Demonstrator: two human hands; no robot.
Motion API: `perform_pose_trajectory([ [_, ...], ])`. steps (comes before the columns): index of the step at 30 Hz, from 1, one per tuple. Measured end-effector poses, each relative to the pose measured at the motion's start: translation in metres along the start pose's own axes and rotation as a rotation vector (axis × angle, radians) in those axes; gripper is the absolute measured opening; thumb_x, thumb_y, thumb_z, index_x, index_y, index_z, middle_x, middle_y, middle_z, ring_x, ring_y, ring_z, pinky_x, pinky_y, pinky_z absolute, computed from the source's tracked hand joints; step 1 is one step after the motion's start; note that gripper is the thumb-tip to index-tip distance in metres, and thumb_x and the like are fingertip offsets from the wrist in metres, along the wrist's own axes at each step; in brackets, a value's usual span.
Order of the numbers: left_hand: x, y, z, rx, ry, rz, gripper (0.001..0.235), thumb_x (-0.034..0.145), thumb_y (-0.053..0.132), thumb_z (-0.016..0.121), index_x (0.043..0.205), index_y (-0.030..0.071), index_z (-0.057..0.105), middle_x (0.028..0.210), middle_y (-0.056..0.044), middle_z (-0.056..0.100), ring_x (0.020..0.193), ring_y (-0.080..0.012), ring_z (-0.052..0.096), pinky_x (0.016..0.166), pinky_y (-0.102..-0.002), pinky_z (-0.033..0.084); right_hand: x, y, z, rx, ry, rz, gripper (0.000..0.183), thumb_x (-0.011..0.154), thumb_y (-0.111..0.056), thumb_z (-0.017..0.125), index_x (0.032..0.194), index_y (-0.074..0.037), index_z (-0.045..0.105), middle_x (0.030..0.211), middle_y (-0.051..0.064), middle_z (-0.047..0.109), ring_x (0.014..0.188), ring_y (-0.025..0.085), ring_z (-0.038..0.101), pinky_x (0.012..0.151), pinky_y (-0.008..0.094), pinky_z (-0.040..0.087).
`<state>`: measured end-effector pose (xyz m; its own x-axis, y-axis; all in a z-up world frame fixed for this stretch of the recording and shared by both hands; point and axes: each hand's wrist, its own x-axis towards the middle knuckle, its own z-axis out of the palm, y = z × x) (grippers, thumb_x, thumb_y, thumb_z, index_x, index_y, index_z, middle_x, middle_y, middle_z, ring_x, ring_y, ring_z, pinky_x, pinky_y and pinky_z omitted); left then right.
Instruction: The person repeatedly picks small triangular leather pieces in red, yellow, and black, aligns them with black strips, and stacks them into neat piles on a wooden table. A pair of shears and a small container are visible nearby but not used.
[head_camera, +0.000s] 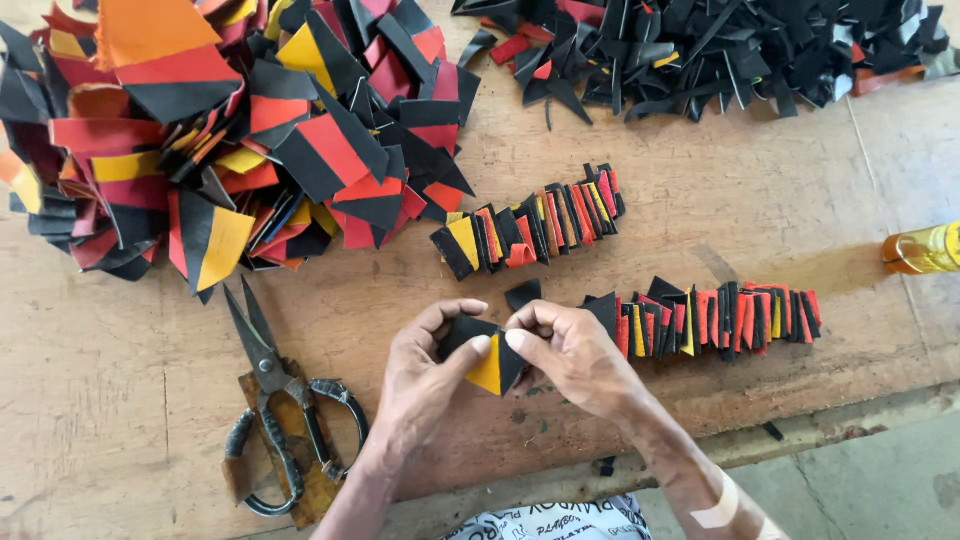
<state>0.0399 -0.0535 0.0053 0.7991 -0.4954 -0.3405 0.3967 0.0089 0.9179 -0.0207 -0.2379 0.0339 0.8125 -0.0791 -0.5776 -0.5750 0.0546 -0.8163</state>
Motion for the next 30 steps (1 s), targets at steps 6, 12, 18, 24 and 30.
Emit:
perform_pose_trajectory([
  [6,-0.002,-0.001,0.0,-0.056,0.014,-0.078,0.031,0.087,0.004,0.071,0.117,0.005,0.07,0.098,-0.001,0.073,0.089,-0.007,0.065,0.081,-0.023,0.054,-0.006,-0.002,-0.009,-0.055,-0.026,-0.042,0.024,0.097,-0.022,0.061,0.107,0.0,0.065,0.085,0.004,0.073,0.071,0.011,0.073,0.065,0.028,0.063],
  [12,0.002,0.001,0.006,0.116,0.029,0.018,0.037,0.082,0.01,0.08,0.115,0.006,0.066,0.09,-0.004,0.074,0.079,-0.0072,0.067,0.07,-0.024,0.055,-0.01,-0.001,-0.003,-0.197,-0.019,-0.062,0.022,0.098,-0.021,0.063,0.103,0.0,0.068,0.079,0.003,0.071,0.069,0.008,0.068,0.061,0.025,0.057],
  [18,0.005,0.007,0.009,0.134,0.099,-0.098,0.028,0.097,0.017,0.067,0.122,0.006,0.07,0.088,-0.003,0.075,0.076,-0.0076,0.068,0.069,-0.024,0.057,-0.013,-0.007,0.001,-0.292,0.025,-0.042,0.024,0.098,-0.025,0.064,0.1,-0.002,0.07,0.075,0.001,0.071,0.066,0.008,0.068,0.06,0.025,0.057],
  [24,-0.003,0.014,0.006,0.084,-0.048,-0.082,0.059,0.082,0.004,0.08,0.133,0.007,0.052,0.093,-0.006,0.077,0.086,-0.0058,0.069,0.078,-0.023,0.057,-0.012,-0.011,-0.001,-0.412,0.081,-0.154,0.023,0.096,-0.026,0.066,0.102,-0.004,0.068,0.079,0.005,0.072,0.07,0.012,0.068,0.061,0.031,0.056],
  [30,-0.007,0.016,0.009,0.153,-0.046,0.014,0.06,0.08,-0.005,0.075,0.135,0.006,0.053,0.093,-0.007,0.077,0.087,-0.0067,0.068,0.078,-0.023,0.056,-0.01,-0.01,0.001,-0.676,0.128,-0.455,0.018,0.097,-0.021,0.066,0.1,-0.003,0.067,0.083,0.013,0.073,0.068,0.024,0.069,0.059,0.037,0.053],
])
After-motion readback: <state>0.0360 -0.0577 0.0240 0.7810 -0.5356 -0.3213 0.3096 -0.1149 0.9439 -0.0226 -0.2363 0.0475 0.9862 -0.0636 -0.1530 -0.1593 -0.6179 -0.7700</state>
